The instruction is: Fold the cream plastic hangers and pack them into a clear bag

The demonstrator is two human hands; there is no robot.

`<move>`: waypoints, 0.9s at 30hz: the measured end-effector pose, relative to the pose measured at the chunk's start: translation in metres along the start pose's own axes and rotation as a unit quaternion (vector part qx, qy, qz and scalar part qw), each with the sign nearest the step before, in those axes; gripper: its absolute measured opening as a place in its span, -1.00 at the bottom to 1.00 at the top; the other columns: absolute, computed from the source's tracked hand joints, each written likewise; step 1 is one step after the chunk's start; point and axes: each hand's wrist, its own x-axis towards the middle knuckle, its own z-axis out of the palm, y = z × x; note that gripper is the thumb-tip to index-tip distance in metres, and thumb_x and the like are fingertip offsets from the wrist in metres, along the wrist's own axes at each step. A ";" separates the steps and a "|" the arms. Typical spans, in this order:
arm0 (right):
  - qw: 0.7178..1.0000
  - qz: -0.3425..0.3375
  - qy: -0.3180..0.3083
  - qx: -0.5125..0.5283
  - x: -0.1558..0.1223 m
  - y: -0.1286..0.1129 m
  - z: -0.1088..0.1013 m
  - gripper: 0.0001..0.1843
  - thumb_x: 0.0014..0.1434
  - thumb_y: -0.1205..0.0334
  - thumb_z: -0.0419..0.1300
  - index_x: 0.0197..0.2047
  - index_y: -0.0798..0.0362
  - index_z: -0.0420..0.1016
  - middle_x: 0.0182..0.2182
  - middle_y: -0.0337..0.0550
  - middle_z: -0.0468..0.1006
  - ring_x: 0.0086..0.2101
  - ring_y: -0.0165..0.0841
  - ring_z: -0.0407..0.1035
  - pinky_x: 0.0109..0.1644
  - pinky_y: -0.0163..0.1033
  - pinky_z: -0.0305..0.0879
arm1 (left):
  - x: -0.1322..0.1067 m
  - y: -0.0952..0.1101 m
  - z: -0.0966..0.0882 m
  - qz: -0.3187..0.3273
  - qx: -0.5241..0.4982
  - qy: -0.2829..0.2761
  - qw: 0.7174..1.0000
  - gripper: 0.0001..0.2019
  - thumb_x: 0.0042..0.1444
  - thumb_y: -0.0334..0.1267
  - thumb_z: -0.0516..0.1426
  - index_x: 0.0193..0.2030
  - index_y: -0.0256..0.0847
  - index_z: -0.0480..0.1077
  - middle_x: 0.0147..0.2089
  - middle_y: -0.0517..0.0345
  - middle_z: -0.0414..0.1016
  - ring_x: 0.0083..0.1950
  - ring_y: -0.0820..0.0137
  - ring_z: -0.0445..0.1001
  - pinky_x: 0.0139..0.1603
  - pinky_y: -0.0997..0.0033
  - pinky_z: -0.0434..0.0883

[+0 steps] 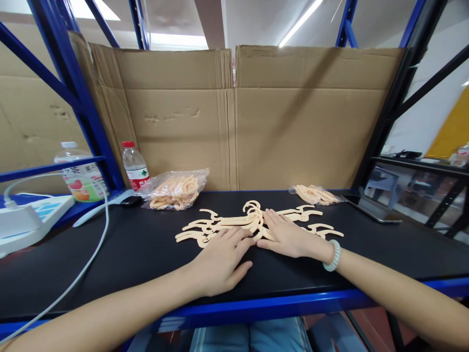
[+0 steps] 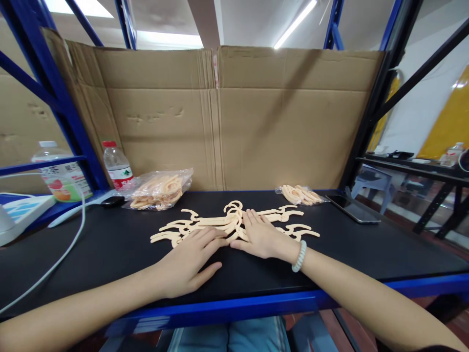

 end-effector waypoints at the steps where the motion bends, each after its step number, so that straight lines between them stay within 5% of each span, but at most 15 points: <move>1: 1.000 -0.002 0.009 -0.007 0.001 -0.002 0.003 -0.01 0.22 -0.32 -0.20 0.33 0.46 -0.09 0.29 0.33 -0.10 0.28 0.03 -0.22 0.31 0.08 -0.17 | -0.001 -0.002 0.002 -0.018 0.007 -0.001 1.000 -0.58 0.20 -0.18 0.02 0.19 -0.21 0.18 0.21 -0.11 0.24 0.22 0.09 0.19 0.19 0.01 0.17; 9: 0.998 -0.012 0.058 -0.010 0.020 0.006 0.013 -0.13 0.28 -0.22 -0.21 0.32 0.42 -0.03 0.27 0.31 -0.02 0.26 0.02 -0.13 0.29 0.08 -0.10 | 0.003 -0.021 0.008 -0.127 0.015 -0.139 0.982 -0.24 0.22 0.21 -0.22 0.38 -0.30 -0.18 0.40 -0.18 -0.21 0.40 -0.02 -0.24 0.31 -0.14 -0.19; 27: 0.997 0.045 0.065 -0.012 0.076 0.026 0.021 -0.14 0.27 -0.22 -0.21 0.30 0.41 0.00 0.27 0.26 0.02 0.27 -0.03 -0.13 0.30 -0.01 -0.13 | 0.033 -0.070 0.018 -0.151 0.029 -0.133 0.979 -0.17 0.15 0.30 -0.24 0.38 -0.28 -0.16 0.41 -0.13 -0.25 0.41 0.05 -0.28 0.32 -0.11 -0.24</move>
